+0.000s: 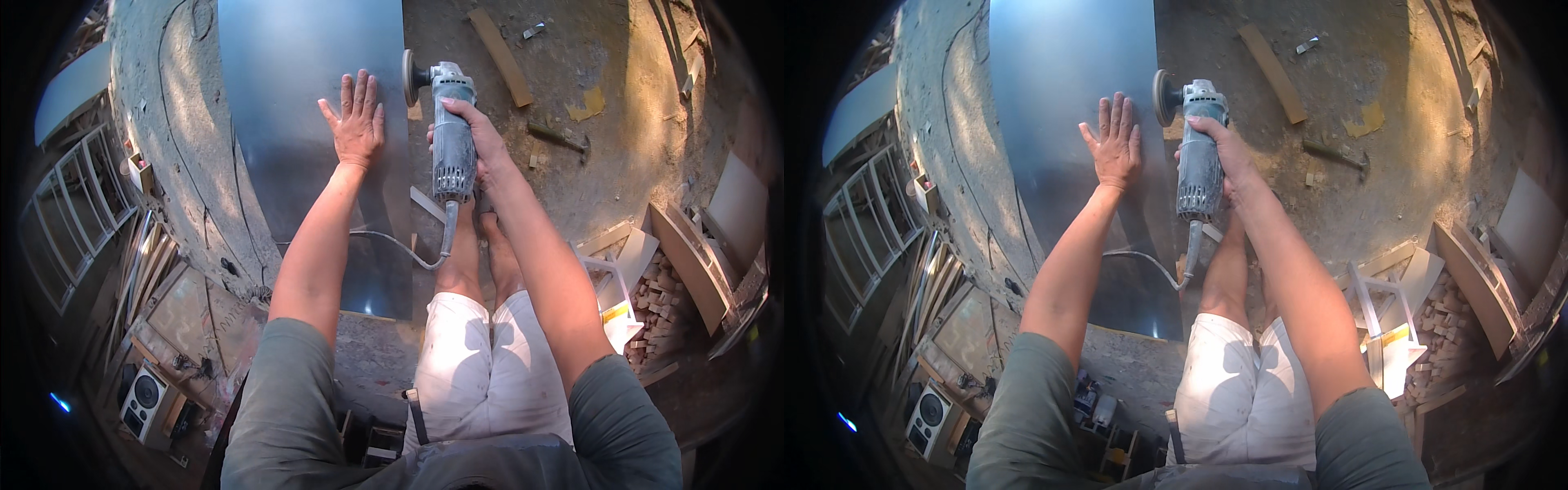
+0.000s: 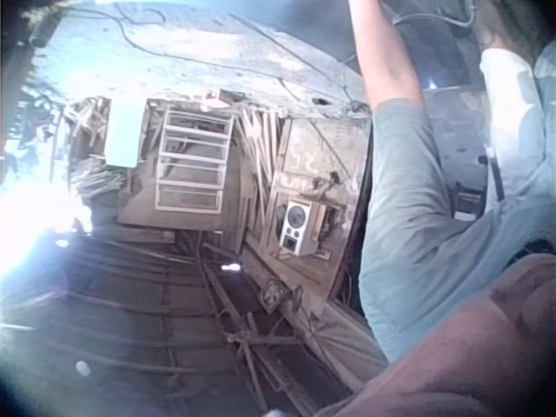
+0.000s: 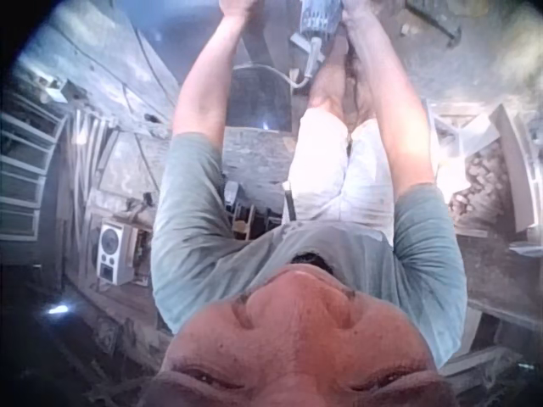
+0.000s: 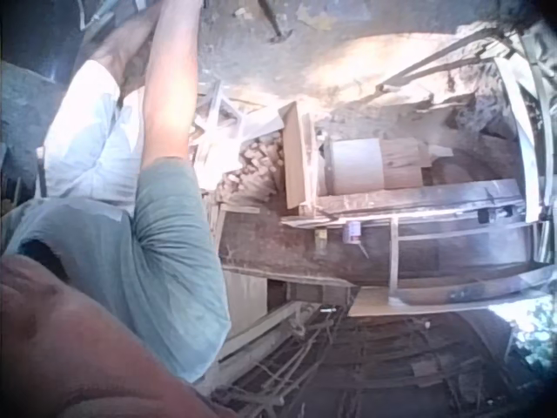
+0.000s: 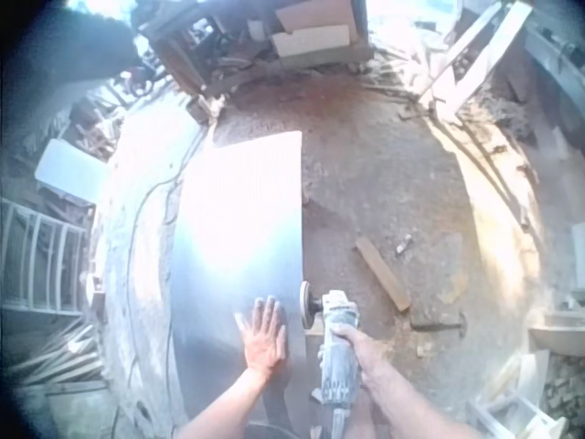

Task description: The person sands a metal sheet using a power sander, turning it over to sand the other side and periodically checking the surface by hand.

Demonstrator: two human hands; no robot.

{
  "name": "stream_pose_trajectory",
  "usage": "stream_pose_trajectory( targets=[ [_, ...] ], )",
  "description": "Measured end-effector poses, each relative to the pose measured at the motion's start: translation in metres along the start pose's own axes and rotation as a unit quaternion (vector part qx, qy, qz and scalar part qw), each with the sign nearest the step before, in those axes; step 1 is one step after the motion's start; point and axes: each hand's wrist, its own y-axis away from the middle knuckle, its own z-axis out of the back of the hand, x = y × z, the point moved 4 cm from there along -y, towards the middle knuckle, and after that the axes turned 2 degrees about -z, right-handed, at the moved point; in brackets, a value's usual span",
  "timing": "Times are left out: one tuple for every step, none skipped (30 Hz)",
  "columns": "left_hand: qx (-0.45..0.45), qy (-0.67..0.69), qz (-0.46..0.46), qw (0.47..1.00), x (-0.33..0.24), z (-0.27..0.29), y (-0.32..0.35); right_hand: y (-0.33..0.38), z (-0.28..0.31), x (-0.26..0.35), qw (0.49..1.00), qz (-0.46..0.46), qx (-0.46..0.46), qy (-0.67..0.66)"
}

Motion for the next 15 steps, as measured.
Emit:
stream_pose_trajectory(
  targets=[
    [0.004, 0.004, 0.001, 1.0, -0.001, 0.0, 0.0, 0.0, -0.004, 0.008, 1.0, 0.005, -0.002, -0.001],
    [0.007, 0.008, 0.001, 1.0, -0.003, 0.001, 0.001, 0.001, -0.006, 0.013, 1.0, 0.0, -0.001, 0.015],
    [0.01, 0.012, 0.001, 1.0, -0.003, 0.002, 0.0, 0.003, -0.007, 0.013, 1.0, -0.001, -0.016, 0.019],
    [0.01, 0.004, -0.001, 1.0, -0.001, 0.002, -0.003, 0.005, -0.006, 0.008, 0.999, 0.001, -0.027, 0.025],
    [0.013, 0.004, 0.001, 1.0, 0.001, 0.005, -0.001, 0.01, -0.005, 0.003, 0.999, 0.003, -0.039, 0.031],
    [0.012, 0.005, 0.001, 1.0, 0.003, 0.008, -0.002, 0.017, -0.007, -0.006, 0.999, -0.001, -0.047, 0.026],
    [0.02, 0.009, 0.002, 1.0, 0.004, 0.009, 0.0, 0.02, 0.0, -0.016, 0.998, -0.03, -0.057, 0.012],
    [0.036, 0.011, 0.004, 0.999, 0.001, 0.008, -0.001, 0.027, 0.013, -0.033, 0.995, -0.065, -0.074, -0.005],
    [0.04, 0.012, 0.005, 0.999, 0.001, 0.01, 0.001, 0.036, 0.02, -0.049, 0.993, -0.084, -0.079, -0.005],
    [0.039, 0.012, 0.005, 0.999, 0.0, 0.011, -0.001, 0.045, 0.026, -0.063, 0.992, -0.098, -0.083, -0.003],
    [0.038, 0.015, 0.004, 0.999, -0.001, 0.011, -0.003, 0.054, 0.037, -0.081, 0.989, -0.117, -0.092, -0.016],
    [0.034, 0.022, 0.007, 0.999, 0.0, 0.01, -0.004, 0.062, 0.045, -0.097, 0.985, -0.135, -0.101, -0.029],
    [0.03, 0.03, 0.008, 0.999, 0.001, 0.007, -0.004, 0.072, 0.05, -0.11, 0.981, -0.153, -0.109, -0.054],
    [0.026, 0.038, 0.011, 0.999, 0.003, 0.007, -0.004, 0.082, 0.052, -0.122, 0.975, -0.172, -0.117, -0.079],
    [0.03, 0.038, 0.011, 0.999, 0.003, 0.008, -0.005, 0.087, 0.052, -0.127, 0.968, -0.19, -0.125, -0.103]
  ],
)
